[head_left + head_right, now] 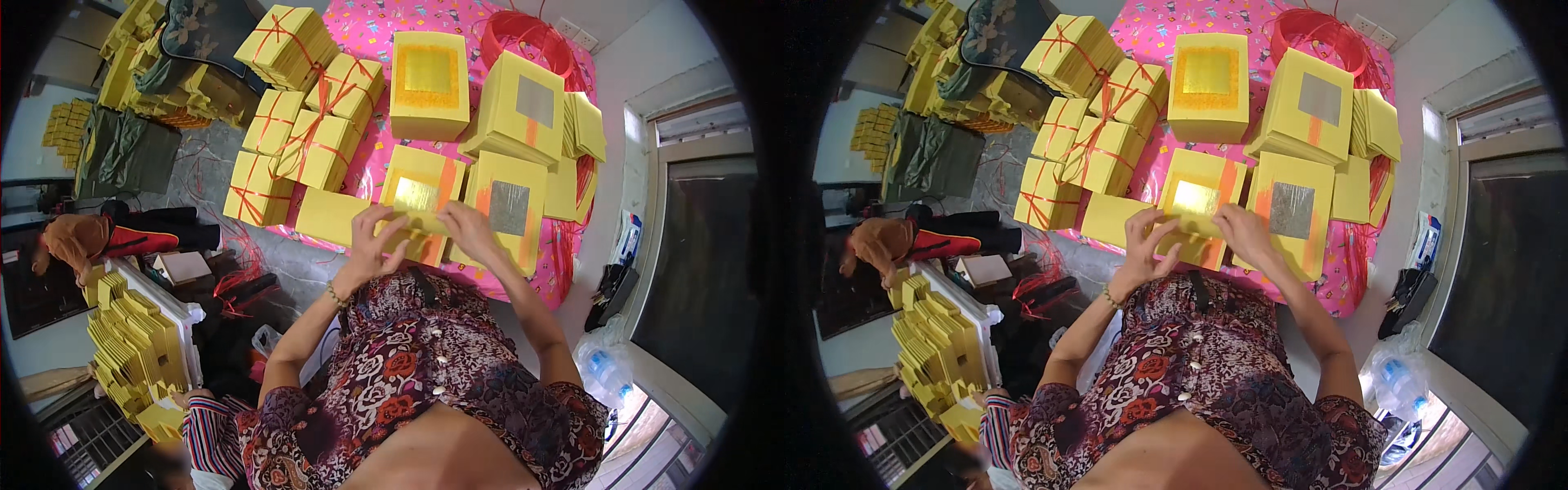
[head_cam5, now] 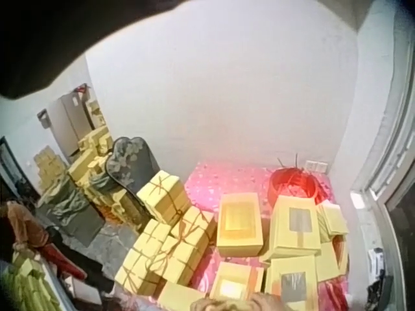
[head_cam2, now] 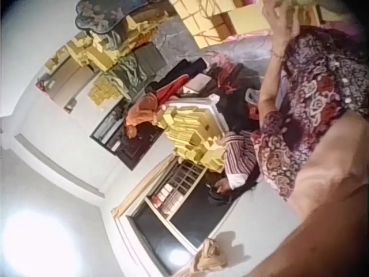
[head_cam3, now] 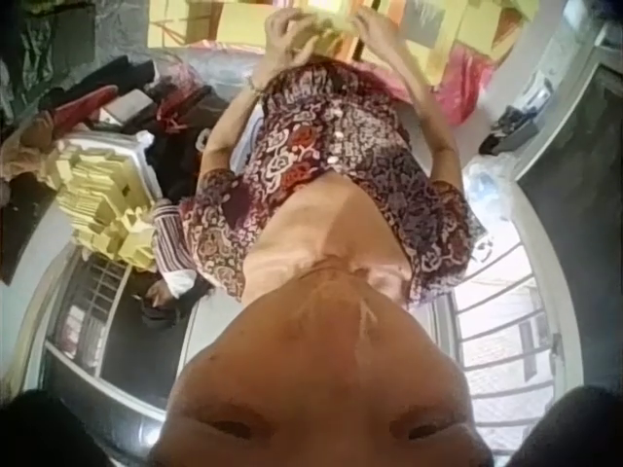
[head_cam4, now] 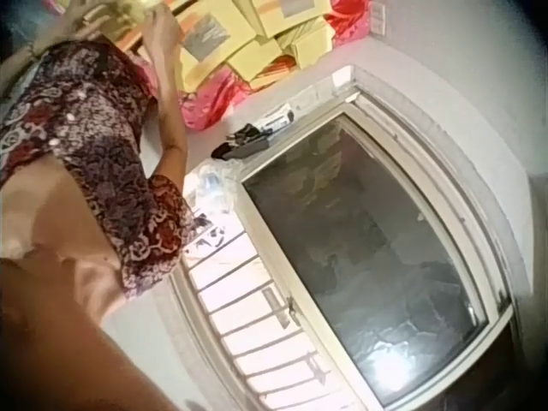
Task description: Bundling stacks of yellow paper sheets using red plastic string.
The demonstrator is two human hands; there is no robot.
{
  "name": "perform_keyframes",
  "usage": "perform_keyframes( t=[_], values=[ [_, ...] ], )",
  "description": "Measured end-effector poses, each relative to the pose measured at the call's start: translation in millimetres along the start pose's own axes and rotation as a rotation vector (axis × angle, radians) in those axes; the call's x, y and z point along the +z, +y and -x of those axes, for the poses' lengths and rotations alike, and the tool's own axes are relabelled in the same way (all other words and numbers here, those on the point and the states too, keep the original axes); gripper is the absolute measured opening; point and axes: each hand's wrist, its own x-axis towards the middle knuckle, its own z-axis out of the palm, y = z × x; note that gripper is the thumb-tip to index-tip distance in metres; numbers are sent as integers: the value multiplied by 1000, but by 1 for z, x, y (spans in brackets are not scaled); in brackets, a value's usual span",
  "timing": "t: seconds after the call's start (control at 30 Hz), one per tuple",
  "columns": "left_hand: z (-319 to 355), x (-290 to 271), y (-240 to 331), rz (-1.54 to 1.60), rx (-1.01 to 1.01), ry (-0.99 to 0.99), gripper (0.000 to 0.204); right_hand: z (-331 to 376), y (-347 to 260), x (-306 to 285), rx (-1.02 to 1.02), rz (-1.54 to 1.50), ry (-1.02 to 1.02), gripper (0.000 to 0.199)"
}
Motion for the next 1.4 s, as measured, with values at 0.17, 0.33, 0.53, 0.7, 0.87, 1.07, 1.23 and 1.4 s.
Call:
perform_keyframes(
  t=[0.17,0.33,0.53,0.7,0.87,1.07,1.23,1.4],
  values=[
    [-4,34,-4,-33,24,-226,60,-42,27,-17,47,-24,152,20],
    [-22,59,-15,-99,24,-269,63,-79,48,-23,78,11,190,21],
    [-31,72,-25,-111,-24,-379,66,-100,47,-22,83,259,182,19],
    [-30,74,-27,-117,-19,-393,65,-119,49,-5,33,251,112,25],
    [-31,77,-27,-119,-17,-404,68,-127,62,18,-6,146,85,27],
    [-29,76,-28,-114,-26,-411,69,-125,62,24,5,163,90,24],
    [-26,76,-28,-100,-37,-415,69,-123,56,26,-8,177,136,23],
    [-23,80,-31,-102,-34,-409,68,-124,56,26,-16,204,128,23]
  ],
)
